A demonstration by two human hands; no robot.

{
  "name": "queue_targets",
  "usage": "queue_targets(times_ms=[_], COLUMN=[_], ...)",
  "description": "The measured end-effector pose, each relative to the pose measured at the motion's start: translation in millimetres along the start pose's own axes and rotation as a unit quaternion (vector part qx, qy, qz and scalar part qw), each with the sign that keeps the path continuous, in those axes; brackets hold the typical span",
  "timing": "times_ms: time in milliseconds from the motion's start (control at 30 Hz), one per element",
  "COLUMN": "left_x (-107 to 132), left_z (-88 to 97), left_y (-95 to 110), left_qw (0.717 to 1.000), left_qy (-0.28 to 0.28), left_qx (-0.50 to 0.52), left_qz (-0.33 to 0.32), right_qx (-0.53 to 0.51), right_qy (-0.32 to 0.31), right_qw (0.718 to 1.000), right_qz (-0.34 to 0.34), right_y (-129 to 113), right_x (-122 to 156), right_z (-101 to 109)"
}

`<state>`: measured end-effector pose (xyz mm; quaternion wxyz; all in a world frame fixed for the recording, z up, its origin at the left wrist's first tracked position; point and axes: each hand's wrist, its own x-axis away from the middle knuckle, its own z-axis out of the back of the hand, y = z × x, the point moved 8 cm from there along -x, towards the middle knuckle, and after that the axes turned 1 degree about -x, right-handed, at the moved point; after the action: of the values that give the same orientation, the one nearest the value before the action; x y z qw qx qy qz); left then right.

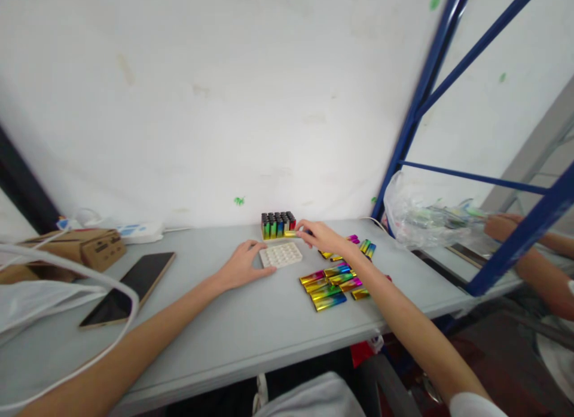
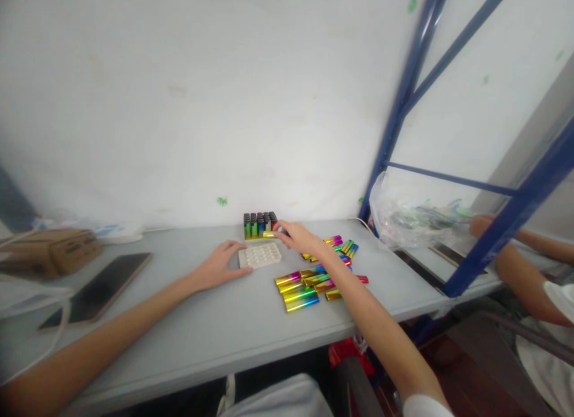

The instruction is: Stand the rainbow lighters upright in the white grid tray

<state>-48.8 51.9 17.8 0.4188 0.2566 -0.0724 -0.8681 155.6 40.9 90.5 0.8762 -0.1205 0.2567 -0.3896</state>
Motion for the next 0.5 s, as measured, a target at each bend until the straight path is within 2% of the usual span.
queue_targets(times_ms=[100, 200, 333, 400, 500], left_x=[4, 7, 6, 4, 3], left_z=[3.0, 6.5, -0.1, -1.4, -0.2], left_y=[0, -7, -8, -4, 0], left_qw=[1.0, 0.999, 1.0, 0.999, 0.999], left_qy=[0.013, 0.034, 0.006, 0.0, -0.001], left_qx=[-0.015, -0.013, 0.023, 0.034, 0.036], left_qz=[0.002, 0.026, 0.015, 0.003, -0.002], right_qx=[-0.032, -0.098, -0.138, -0.15, -0.24], right_qy=[0.067, 0.1, 0.138, 0.124, 0.077], right_qw=[0.997, 0.99, 0.979, 0.98, 0.967], right_qz=[0.023, -0.027, -0.057, -0.048, -0.041], right_y=[-14, -6, 0, -5, -12], right_x=[-17, -26, -22, -17, -12], right_z=[2, -9, -28, -36, -44])
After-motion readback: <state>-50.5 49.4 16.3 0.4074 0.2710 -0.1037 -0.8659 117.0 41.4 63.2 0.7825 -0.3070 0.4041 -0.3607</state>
